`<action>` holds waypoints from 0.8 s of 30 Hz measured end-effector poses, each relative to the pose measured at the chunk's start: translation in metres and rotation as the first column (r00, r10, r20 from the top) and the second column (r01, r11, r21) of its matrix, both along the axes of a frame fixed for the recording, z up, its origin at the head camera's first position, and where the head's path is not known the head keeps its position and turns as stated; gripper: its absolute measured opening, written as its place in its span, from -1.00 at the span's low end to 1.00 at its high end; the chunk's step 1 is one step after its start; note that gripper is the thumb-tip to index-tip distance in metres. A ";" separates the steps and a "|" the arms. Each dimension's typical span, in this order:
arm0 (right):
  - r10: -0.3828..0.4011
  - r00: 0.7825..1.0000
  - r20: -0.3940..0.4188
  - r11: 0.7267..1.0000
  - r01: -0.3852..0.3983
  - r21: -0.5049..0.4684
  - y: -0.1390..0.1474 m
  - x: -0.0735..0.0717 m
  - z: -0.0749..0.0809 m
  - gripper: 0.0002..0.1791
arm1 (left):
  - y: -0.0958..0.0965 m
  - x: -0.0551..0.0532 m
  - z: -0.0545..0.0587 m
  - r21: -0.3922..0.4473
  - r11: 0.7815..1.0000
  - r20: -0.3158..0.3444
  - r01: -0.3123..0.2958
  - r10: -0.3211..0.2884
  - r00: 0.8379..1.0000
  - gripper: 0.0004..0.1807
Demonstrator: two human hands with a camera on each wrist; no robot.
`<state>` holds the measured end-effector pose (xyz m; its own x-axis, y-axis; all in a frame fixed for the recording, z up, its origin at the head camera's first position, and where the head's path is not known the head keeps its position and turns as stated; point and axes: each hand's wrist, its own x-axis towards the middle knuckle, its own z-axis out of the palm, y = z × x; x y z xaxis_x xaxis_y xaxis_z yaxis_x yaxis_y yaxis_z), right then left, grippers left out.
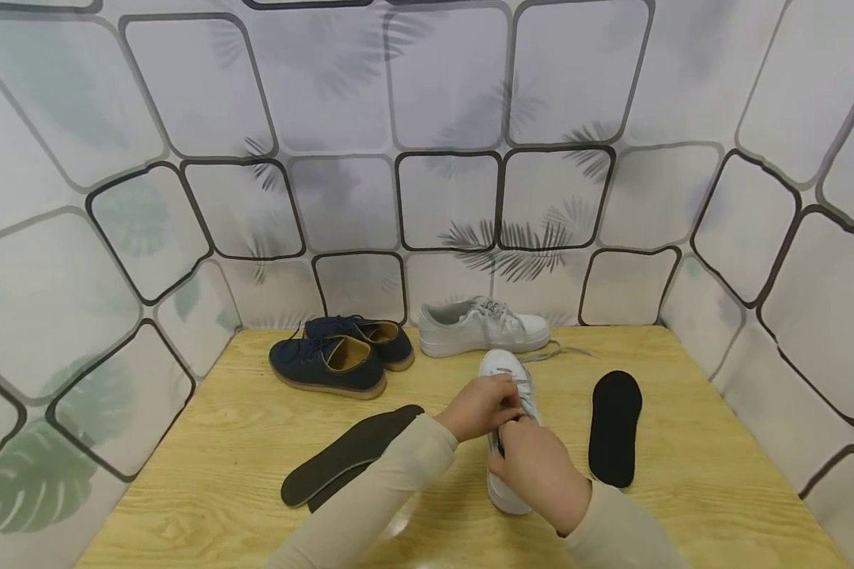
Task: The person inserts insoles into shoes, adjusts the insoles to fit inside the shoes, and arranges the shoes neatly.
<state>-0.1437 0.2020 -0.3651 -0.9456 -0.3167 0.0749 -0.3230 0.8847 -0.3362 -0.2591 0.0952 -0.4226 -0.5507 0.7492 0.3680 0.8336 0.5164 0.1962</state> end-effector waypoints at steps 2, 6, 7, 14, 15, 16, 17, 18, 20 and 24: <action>-0.004 0.998 -0.060 1.000 0.003 -0.007 -0.001 -0.001 0.001 -0.60 | 0.000 -0.001 0.000 0.013 1.000 -0.004 -0.002 0.002 1.000 -0.88; -0.025 0.989 -0.146 1.000 0.024 -0.009 0.000 -0.008 0.000 -0.59 | 0.000 -0.004 0.001 0.032 0.999 -0.008 -0.006 0.007 1.000 -0.88; -0.037 0.986 -0.164 0.999 0.036 -0.009 0.001 -0.010 -0.001 -0.59 | 0.000 -0.004 0.000 0.032 0.999 -0.011 -0.010 0.011 1.000 -0.88; -0.126 0.987 -0.104 0.992 0.125 -0.018 0.005 -0.010 -0.004 -0.55 | 0.000 0.000 -0.005 0.020 1.000 0.004 -0.011 0.011 1.000 -0.90; -0.132 0.989 -0.067 0.991 0.132 -0.007 0.004 -0.006 -0.004 -0.56 | 0.000 0.001 -0.006 0.018 1.000 0.011 -0.006 0.006 1.000 -0.89; -0.137 0.990 -0.029 0.991 0.137 0.008 0.003 -0.002 -0.004 -0.57 | 0.000 0.001 -0.006 0.015 1.000 0.014 -0.002 0.002 1.000 -0.89; -0.139 0.990 0.003 0.990 0.139 0.030 0.001 0.003 -0.003 -0.57 | 0.001 0.002 -0.006 0.015 1.000 0.016 0.001 -0.001 1.000 -0.89; -0.136 0.991 0.010 0.989 0.136 0.062 0.000 0.006 -0.003 -0.58 | 0.001 0.002 -0.006 0.015 1.000 0.012 0.001 -0.001 1.000 -0.88; -0.132 0.991 -0.013 0.986 0.132 0.100 -0.004 0.011 -0.004 -0.59 | 0.001 0.003 -0.005 0.020 1.000 0.002 -0.001 0.000 1.000 -0.88; -0.117 0.980 -0.159 0.985 0.134 0.105 -0.009 0.010 -0.007 -0.63 | 0.000 0.002 -0.002 0.032 0.999 -0.025 -0.008 0.009 1.000 -0.88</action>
